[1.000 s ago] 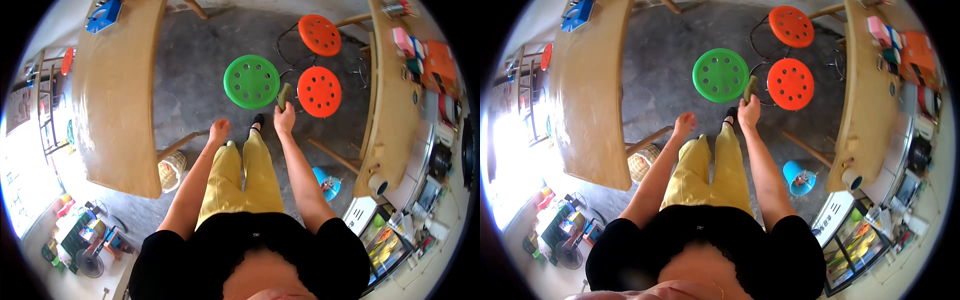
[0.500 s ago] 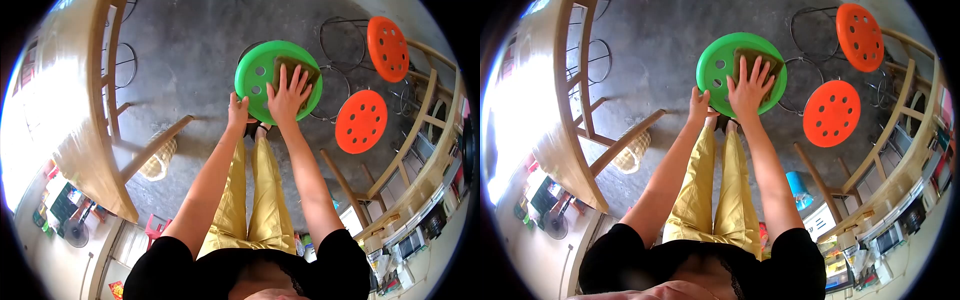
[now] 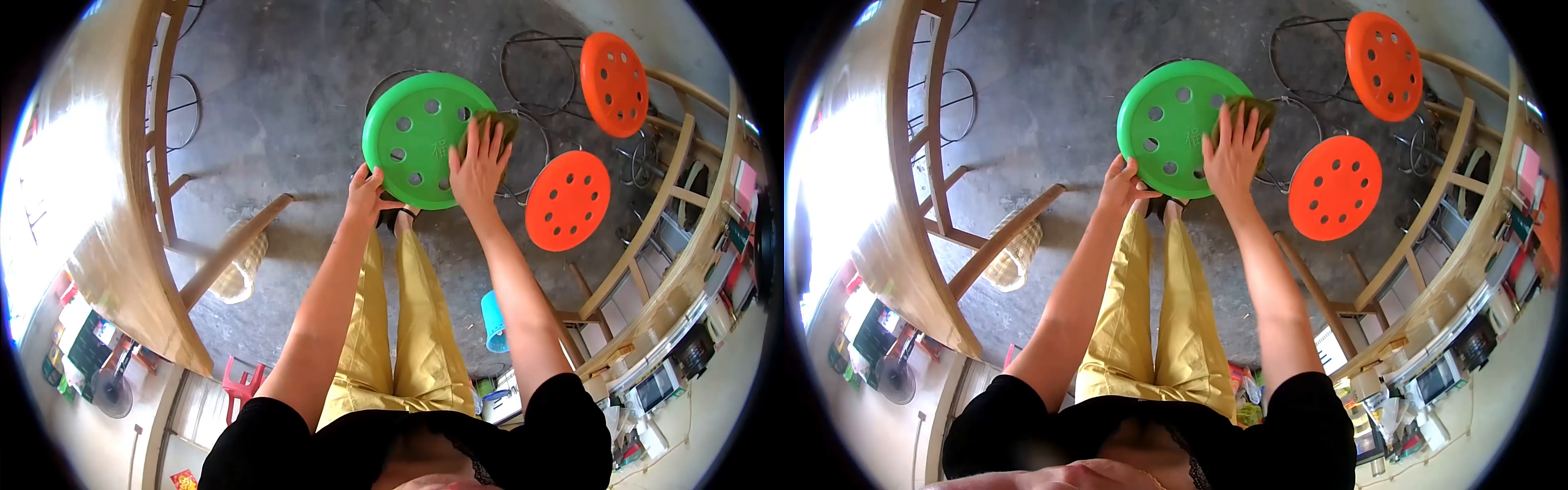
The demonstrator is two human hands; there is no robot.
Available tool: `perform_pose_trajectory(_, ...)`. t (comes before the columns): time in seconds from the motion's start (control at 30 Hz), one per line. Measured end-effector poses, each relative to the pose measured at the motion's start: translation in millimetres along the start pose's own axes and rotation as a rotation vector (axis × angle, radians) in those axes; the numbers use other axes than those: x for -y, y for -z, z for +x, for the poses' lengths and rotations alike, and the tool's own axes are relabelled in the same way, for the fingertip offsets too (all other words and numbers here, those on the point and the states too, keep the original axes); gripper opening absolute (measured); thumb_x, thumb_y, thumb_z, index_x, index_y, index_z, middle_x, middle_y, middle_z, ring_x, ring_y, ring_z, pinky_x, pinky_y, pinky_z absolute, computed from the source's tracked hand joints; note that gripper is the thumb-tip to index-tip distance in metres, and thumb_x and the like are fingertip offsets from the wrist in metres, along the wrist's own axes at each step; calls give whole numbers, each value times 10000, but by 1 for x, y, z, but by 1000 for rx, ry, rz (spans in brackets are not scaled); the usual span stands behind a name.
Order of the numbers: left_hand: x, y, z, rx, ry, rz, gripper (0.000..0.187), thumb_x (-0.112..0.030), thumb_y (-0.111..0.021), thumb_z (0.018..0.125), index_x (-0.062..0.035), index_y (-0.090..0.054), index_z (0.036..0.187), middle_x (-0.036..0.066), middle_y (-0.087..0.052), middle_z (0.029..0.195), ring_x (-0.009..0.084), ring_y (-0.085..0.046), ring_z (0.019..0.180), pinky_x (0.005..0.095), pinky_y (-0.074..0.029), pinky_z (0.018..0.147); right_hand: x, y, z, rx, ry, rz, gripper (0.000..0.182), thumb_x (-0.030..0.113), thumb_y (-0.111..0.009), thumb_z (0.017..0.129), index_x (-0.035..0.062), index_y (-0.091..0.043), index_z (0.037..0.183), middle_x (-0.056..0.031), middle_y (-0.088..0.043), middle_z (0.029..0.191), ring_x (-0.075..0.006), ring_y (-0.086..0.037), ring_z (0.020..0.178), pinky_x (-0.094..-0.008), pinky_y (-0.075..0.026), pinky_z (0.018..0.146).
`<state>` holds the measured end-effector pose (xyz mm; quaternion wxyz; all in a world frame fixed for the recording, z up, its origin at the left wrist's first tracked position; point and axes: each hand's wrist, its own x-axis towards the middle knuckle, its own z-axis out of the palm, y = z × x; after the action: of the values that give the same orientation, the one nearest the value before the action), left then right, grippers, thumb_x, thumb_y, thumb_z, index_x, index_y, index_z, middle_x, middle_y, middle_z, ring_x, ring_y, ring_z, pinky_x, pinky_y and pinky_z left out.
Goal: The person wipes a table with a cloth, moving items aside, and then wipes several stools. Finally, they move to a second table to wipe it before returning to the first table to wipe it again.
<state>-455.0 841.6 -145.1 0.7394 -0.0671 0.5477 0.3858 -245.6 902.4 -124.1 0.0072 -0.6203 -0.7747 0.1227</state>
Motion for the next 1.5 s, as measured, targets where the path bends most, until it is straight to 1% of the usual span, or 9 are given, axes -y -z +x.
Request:
perform_pose_trajectory(0.07,3,-5,0,-42,-63,12,321,-182,-463,1039,-94,-452,1348,133,-588,1244,311,-623,1107,581,-619,738,21,-17,46,-265,-241,52,701,282,-637,876,107,-345,1489,-208,-332,1531,-419,-281,1420,-625,-200,1136)
perform_pose_trajectory(0.4,10,-5,4,-91,-56,15,339,-196,-520,1018,-97,-499,1342,80,-655,1114,217,-668,1005,454,-647,682,36,-19,27,-27,550,12,534,199,-573,910,86,-465,1420,-72,-462,1479,-305,-351,1415,-533,-274,1134)
perform_pose_trajectory(0.57,17,-4,10,-183,-46,143,282,-237,-504,1031,-85,-518,1267,69,-637,1079,210,-653,927,486,-636,711,8,-10,14,-265,-212,54,591,261,-616,879,57,-457,1411,-132,-375,1530,-349,-306,1432,-579,-219,1147)
perform_pose_trajectory(0.7,21,-30,2,-363,-54,170,277,-237,-471,1041,-112,-467,1289,80,-636,1114,227,-657,958,444,-640,689,56,-38,-42,-333,-298,141,652,213,-611,873,29,-374,1452,-166,-349,1538,-407,-273,1438,-594,-187,1154)
perform_pose_trajectory(0.83,17,-22,13,-216,-27,194,268,-201,-489,1030,-90,-470,1273,99,-623,1121,247,-663,972,430,-641,666,11,-11,-15,-50,53,21,656,234,-603,892,39,-363,1469,-209,-329,1539,-415,-236,1455,-627,-181,1140)
perform_pose_trajectory(1.0,-13,-21,14,-205,-67,280,310,-184,-519,1013,-48,-465,1286,123,-616,1105,261,-667,948,415,-647,641,-3,-7,46,-339,-758,242,490,318,-564,955,-23,-508,1303,-239,-527,1331,-427,-524,1212,-514,-450,967)
perform_pose_trajectory(1.2,-82,42,13,-340,-154,369,370,-214,-565,989,-69,-473,1317,145,-621,1126,273,-671,912,429,-623,558,22,-18,59,-301,-618,542,411,332,-555,964,-53,-547,1106,-254,-634,955,-455,-621,905,-499,-488,803)
perform_pose_trajectory(1.33,-95,169,9,-338,-254,423,438,-257,-535,1005,-75,-420,1386,191,-593,1252,304,-659,1018,456,-636,615,108,-33,58,-128,-561,643,422,350,-570,954,-39,-517,1111,-273,-622,999,-453,-626,910,-503,-493,782)
perform_pose_trajectory(1.5,-128,185,-52,-446,-158,372,454,-299,-470,1037,-47,-355,1396,204,-473,1357,366,-585,1142,460,-642,715,161,-44,60,144,-443,890,401,326,-583,950,-26,-517,1131,-276,-632,984,-448,-629,934,-504,-497,780)
